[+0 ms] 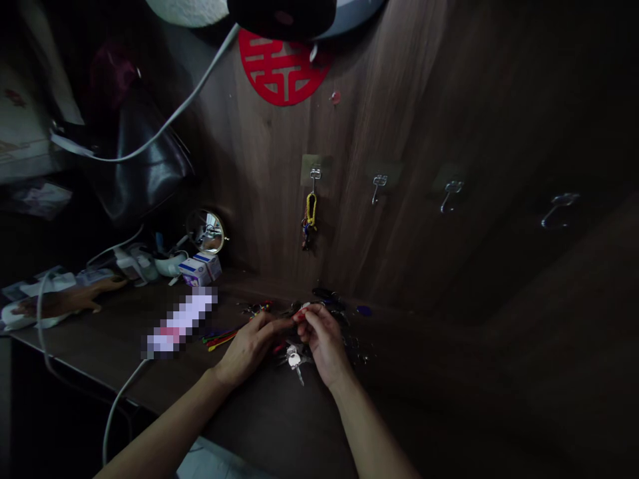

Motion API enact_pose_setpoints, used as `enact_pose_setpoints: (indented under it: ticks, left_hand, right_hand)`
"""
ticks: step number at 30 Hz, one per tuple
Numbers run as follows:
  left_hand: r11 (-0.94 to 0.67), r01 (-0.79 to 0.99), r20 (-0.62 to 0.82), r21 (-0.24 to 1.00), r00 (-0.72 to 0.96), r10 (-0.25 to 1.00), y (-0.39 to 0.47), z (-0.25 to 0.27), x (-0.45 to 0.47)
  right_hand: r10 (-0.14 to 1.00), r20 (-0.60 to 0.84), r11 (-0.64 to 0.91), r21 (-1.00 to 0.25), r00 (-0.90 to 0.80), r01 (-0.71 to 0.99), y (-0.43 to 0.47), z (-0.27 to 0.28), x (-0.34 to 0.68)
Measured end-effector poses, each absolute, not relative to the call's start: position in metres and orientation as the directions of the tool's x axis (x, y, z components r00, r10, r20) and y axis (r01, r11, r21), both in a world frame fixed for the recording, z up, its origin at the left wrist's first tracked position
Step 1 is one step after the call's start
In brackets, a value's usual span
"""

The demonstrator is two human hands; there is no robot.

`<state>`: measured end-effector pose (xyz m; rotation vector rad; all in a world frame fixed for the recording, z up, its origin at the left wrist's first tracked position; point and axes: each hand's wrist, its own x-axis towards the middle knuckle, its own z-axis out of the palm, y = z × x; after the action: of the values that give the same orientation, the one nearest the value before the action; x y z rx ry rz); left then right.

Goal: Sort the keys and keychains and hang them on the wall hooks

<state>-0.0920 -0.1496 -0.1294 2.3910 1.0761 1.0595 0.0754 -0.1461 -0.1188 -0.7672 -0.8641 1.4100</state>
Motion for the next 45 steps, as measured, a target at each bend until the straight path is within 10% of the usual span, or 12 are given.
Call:
enact_pose_setpoints:
  ticks: [13,32,45]
  left_hand:
    - [-0.273,0.016,0.268,0.962,0.136,0.954,-0.14,-0.132,-0.088]
    - [-0.092,-0.059,0.109,0.994,0.458,0.882,-0.143,-0.128,-0.088]
    - [-0.289,-0.019,0.283,0.957,0.268,0.921,-0.14,-0.133,-0.087]
  right_hand:
    - [0.999,0.029,0.033,-0.819,0.016,-0.572,-0.145,-0.117,0.079]
    - [0.991,0.128,0.131,-0.815,0.046,-0.564,-0.148,-0.111,0.082]
    - [0.98,0.195,0.195,-0.931,0.032,-0.309,-0.149,-0.114,0.088]
